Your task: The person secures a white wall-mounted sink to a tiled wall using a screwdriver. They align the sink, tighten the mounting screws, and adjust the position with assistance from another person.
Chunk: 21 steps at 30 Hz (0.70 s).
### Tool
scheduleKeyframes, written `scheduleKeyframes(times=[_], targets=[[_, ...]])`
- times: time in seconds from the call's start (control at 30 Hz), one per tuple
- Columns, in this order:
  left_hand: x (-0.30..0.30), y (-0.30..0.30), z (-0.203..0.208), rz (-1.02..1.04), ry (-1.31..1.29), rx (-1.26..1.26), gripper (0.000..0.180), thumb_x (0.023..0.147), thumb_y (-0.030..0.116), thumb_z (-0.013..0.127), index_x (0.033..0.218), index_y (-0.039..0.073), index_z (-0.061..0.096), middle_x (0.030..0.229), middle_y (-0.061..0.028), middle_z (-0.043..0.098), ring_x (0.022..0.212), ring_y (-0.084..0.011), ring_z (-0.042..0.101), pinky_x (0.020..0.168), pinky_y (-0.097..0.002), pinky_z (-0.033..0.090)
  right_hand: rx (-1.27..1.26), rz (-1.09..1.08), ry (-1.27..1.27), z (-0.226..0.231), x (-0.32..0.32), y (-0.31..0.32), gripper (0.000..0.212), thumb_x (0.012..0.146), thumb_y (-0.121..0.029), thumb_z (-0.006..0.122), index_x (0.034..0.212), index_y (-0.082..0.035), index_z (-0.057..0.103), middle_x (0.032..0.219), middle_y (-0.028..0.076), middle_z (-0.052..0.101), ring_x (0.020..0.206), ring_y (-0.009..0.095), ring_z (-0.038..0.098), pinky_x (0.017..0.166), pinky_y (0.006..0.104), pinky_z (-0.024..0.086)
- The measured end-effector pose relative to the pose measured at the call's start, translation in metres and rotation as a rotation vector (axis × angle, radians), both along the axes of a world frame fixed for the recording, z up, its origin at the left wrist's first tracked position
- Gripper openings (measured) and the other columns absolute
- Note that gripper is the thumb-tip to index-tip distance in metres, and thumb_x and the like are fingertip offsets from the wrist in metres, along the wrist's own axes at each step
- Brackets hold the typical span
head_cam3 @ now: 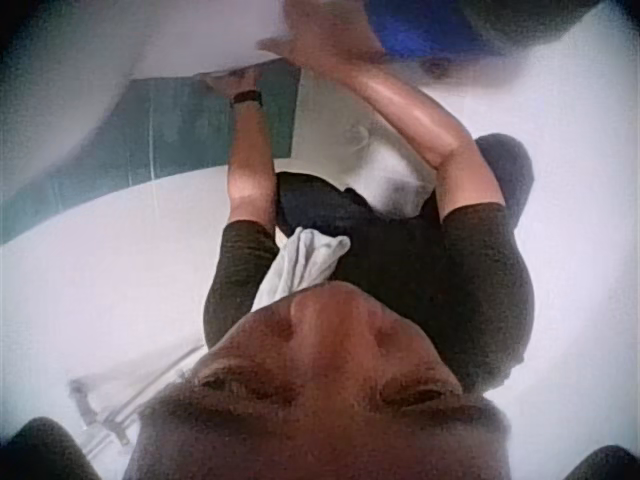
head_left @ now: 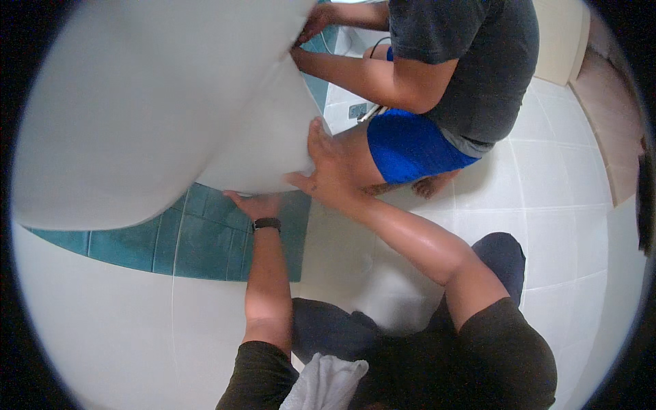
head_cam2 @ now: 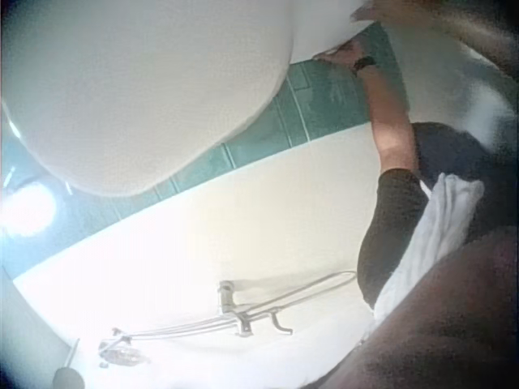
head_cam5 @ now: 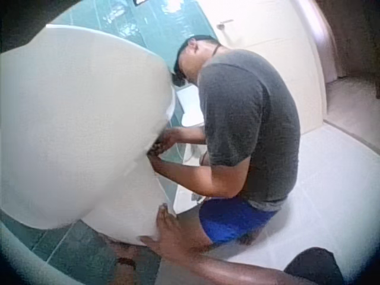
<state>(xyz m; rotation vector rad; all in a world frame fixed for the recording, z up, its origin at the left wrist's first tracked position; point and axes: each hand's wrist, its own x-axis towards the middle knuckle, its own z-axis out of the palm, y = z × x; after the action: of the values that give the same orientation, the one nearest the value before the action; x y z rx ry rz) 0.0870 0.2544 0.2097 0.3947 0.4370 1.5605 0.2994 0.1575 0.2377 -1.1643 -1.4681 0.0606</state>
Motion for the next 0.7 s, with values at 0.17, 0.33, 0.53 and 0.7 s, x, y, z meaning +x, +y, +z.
scheduleKeyframes(times=[0.17, 0.33, 0.53, 0.7], targets=[[-0.007, 0.0, -0.008, 0.007, 0.069, 0.036, 0.104, 0.09, 0.085, 0.057, 0.164, 0.013, 0.041, 0.169, -0.0166, 0.04, 0.153, -0.0397, 0.039, 0.124, -0.0656, 0.033, -0.016, 0.018, 0.04, 0.004, -0.004, -0.007, 0.125, 0.085, -0.037, 0.088, 0.163, 0.018, 0.007, 0.162, 0.047, 0.028, 0.147, 0.061, 0.037, 0.124, 0.0557, 0.033], [-0.014, 0.003, -0.012, -0.078, -0.001, 0.038, 0.106, 0.089, 0.085, 0.059, 0.165, 0.015, 0.038, 0.171, -0.0146, 0.035, 0.156, -0.0365, 0.034, 0.126, -0.0656, 0.028, -0.087, 0.019, 0.015, 0.01, -0.003, -0.009, 0.124, 0.084, -0.037, 0.089, 0.161, 0.021, 0.01, 0.161, 0.048, 0.029, 0.148, 0.061, 0.037, 0.125, 0.0554, 0.032], [-0.026, 0.016, -0.023, -0.081, 0.004, 0.214, 0.094, 0.096, 0.076, 0.053, 0.165, 0.014, 0.037, 0.169, -0.0156, 0.039, 0.152, -0.0378, 0.039, 0.125, -0.0668, 0.026, -0.118, 0.026, 0.012, 0.011, -0.009, -0.005, 0.122, 0.086, -0.039, 0.087, 0.159, 0.024, 0.013, 0.162, 0.049, 0.026, 0.152, 0.059, 0.032, 0.129, 0.0536, 0.027], [-0.021, 0.015, -0.025, -0.05, -0.046, 0.142, 0.092, 0.098, 0.077, 0.05, 0.163, 0.013, 0.042, 0.169, -0.0135, 0.04, 0.152, -0.0374, 0.039, 0.124, -0.0639, 0.031, -0.057, 0.029, -0.012, 0.011, -0.007, -0.007, 0.118, 0.088, -0.039, 0.086, 0.158, 0.025, 0.015, 0.162, 0.049, 0.024, 0.153, 0.058, 0.032, 0.129, 0.0511, 0.027]])
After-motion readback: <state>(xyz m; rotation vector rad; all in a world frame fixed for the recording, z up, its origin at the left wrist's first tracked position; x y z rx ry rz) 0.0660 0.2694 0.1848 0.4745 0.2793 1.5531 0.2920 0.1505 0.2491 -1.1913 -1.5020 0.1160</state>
